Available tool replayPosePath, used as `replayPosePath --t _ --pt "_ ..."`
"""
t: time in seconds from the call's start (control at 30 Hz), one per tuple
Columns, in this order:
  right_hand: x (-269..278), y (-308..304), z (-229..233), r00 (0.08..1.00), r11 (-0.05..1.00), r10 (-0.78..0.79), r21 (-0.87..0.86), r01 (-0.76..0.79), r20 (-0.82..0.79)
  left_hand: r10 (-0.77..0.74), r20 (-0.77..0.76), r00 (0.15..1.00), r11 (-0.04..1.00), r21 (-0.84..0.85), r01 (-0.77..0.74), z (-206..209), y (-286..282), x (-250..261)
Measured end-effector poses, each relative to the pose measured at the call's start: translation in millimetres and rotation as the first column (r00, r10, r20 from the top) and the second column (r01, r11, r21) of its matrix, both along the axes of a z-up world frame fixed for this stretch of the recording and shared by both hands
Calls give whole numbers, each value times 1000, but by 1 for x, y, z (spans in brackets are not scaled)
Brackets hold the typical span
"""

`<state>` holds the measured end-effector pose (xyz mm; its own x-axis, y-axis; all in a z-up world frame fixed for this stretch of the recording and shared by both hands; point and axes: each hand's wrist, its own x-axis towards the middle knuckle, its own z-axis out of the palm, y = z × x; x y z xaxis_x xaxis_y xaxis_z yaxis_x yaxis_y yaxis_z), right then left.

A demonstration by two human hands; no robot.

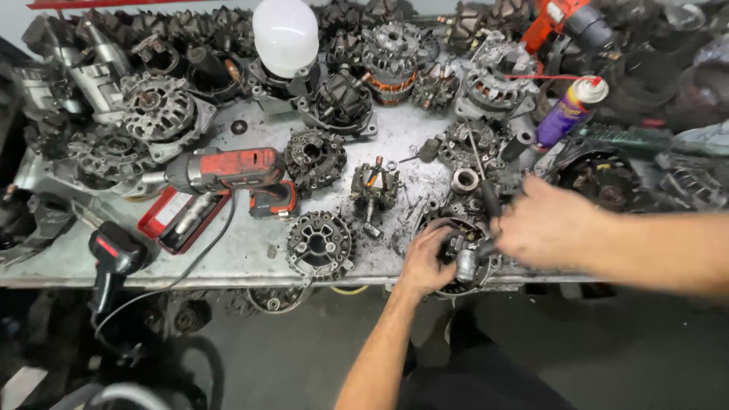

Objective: The person uses a T-handle wrench to tighten a bolt on a disassembled alternator held in their left hand. They then place the alternator on the workbench and pick up a different alternator component to continue working.

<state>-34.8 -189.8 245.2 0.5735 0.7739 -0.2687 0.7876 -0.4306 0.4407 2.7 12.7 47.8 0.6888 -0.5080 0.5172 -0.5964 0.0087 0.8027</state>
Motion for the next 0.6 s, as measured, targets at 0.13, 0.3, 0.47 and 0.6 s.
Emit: replayPosePath --t 0.13,0.3,0.47,0.6 --pt "-32 41 14 635 610 -746 176 773 -200 27 -4 1000 999 16 -27 -2 6 -1" --pt "-30 36 20 363 327 -863 159 931 -352 -52 -5 999 999 -12 52 7 5 6" --pt "-20 44 97 956 966 -143 -246 79 -255 -66 -52 996 997 33 68 -9 2 14" --pt "7 1 60 953 954 299 4 -299 -52 -35 -9 999 999 31 35 -10 0 13"
